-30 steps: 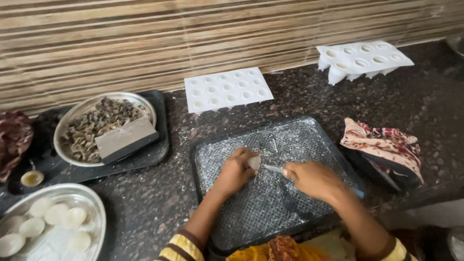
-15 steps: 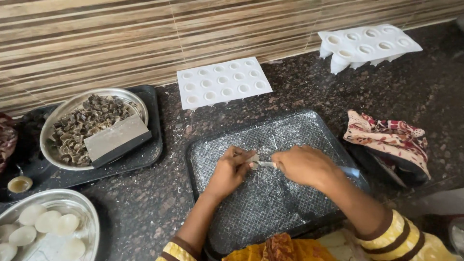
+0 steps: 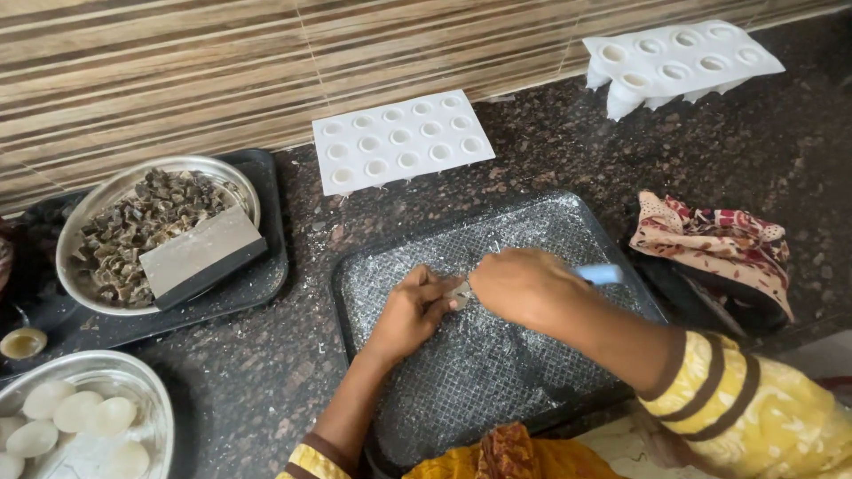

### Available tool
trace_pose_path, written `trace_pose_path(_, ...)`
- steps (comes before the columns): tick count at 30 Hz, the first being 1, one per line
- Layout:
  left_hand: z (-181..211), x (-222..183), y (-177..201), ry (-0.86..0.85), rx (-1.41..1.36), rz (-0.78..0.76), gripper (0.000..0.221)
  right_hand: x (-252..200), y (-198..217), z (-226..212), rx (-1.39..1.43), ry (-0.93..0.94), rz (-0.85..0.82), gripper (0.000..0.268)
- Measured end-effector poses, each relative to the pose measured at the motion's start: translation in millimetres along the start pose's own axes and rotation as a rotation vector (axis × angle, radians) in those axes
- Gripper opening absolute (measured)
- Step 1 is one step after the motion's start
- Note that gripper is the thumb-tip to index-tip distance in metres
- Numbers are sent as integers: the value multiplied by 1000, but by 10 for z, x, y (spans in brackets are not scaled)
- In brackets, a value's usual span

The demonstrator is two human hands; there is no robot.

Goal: The person stirs a small pot on a portable gas burner, then adds chopped onions from a tray into the pot. They slice several round white items on a cutting board and place them into the pot. Finally, they adjust the burner flame.

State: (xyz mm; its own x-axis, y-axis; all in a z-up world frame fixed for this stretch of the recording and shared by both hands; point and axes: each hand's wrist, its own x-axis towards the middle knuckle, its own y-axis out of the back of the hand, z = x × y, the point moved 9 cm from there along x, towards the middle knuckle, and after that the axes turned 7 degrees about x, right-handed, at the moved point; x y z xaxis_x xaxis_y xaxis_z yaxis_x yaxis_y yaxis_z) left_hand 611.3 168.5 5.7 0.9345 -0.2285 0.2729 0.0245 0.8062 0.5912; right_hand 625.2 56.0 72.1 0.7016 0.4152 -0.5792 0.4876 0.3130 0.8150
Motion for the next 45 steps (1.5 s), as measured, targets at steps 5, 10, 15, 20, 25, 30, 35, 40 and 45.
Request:
trace_pose_path(5,-27,5,11,2,-26,45,29,177,97,-125,-138,-8,-123,25)
trace_pose_path(10,-130,20,-51,29,-29,29,16,410,-1,-211,-210,-6,-205,21)
trace_pose_path(15,-128,-19,2,-24,-109,82,17,662,-34,-482,-281,47,-158,27)
trace_pose_path(20,-198,11,-27,133,-178,24,31,659,42,-633,-425,92,-193,31)
trace_pose_path(25,-222,3,-68,191,-259,62,34,703,-9,-578,-425,100,-162,28)
trace_pose_path(30,-81,-19,-32,115,-197,162,19,613,-48,-454,-387,89,-121,18)
trace_pose_path(35,-80,-57,-67,122,6,166,26,459,-110,-322,-221,66,-79,17)
trace_pose_path(40,-143,-54,-76,172,1,178,21,327,-123,-127,-78,48,-38,18)
trace_pose_path(45,-166,5,-92,110,-62,193,26,283,-362,244,191,-46,12,8)
